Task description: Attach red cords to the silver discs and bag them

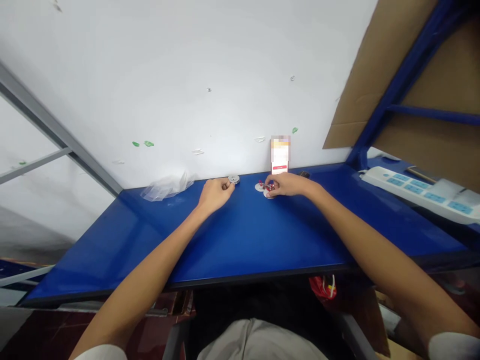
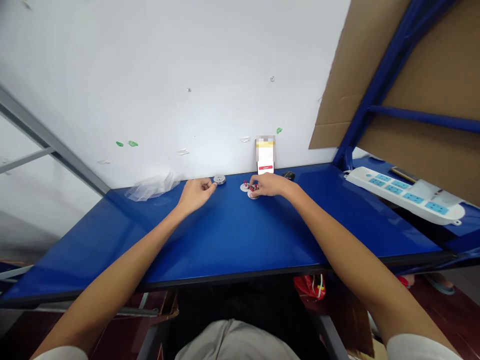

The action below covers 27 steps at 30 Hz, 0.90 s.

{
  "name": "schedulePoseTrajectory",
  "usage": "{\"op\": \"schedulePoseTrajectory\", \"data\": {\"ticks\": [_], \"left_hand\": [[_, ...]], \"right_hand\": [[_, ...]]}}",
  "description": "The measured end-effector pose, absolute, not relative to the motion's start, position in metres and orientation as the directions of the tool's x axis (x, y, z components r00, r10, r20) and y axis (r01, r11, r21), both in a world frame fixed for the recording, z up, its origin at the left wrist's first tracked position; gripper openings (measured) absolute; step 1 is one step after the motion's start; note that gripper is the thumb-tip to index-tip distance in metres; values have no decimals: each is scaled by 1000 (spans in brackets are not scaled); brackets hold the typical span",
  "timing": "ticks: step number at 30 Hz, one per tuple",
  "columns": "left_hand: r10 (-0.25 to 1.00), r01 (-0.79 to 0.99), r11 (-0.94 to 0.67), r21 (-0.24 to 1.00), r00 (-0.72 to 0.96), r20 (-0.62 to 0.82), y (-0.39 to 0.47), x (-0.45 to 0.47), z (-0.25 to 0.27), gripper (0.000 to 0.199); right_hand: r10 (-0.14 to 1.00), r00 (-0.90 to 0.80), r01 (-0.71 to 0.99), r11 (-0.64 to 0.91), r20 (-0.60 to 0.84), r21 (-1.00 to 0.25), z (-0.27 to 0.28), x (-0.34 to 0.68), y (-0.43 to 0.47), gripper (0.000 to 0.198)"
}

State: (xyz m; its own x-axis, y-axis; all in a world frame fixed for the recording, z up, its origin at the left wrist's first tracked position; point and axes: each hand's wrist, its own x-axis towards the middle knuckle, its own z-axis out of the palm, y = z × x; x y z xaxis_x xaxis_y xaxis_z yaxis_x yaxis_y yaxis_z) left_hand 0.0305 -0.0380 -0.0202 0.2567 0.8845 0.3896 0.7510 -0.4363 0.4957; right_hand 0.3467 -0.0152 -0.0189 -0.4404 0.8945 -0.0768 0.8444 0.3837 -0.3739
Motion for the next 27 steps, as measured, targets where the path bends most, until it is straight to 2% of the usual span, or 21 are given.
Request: {"op": "schedulePoseTrajectory", "data": {"ticks": [6, 9, 14, 19, 21, 24, 27], "left_hand": [[859, 769, -467, 436, 278, 430, -42, 28, -18, 38], [851, 744, -489, 455, 294, 434, -43, 28, -18, 38], [870, 614, -490, 619, 295, 396, -45, 29, -14, 40], [871, 357, -367, 859, 455, 183, -49, 41, -23, 33], [847, 215, -290, 932, 512, 145, -53, 48, -29, 35], [847, 42, -197, 979, 510, 148, -58, 58, -35, 44], [877, -27, -154, 988, 456, 150, -61, 60, -35, 43]], "right_hand": [[857, -503, 796, 510, 110, -326, -24, 348, -7, 29], [842, -521, 751, 531, 142, -393, -27, 349, -4, 20], [807, -513, 583, 577, 291, -572, -18, 346, -10, 22], [841, -398, 346, 507, 365, -790, -3, 329, -26, 32], [859, -360, 261, 467, 363, -845, -2, 318, -33, 35], [875, -333, 167, 420, 350, -892, -5, 302, -42, 39], [879, -335, 130, 399, 339, -908, -10, 289, -48, 42]]}}
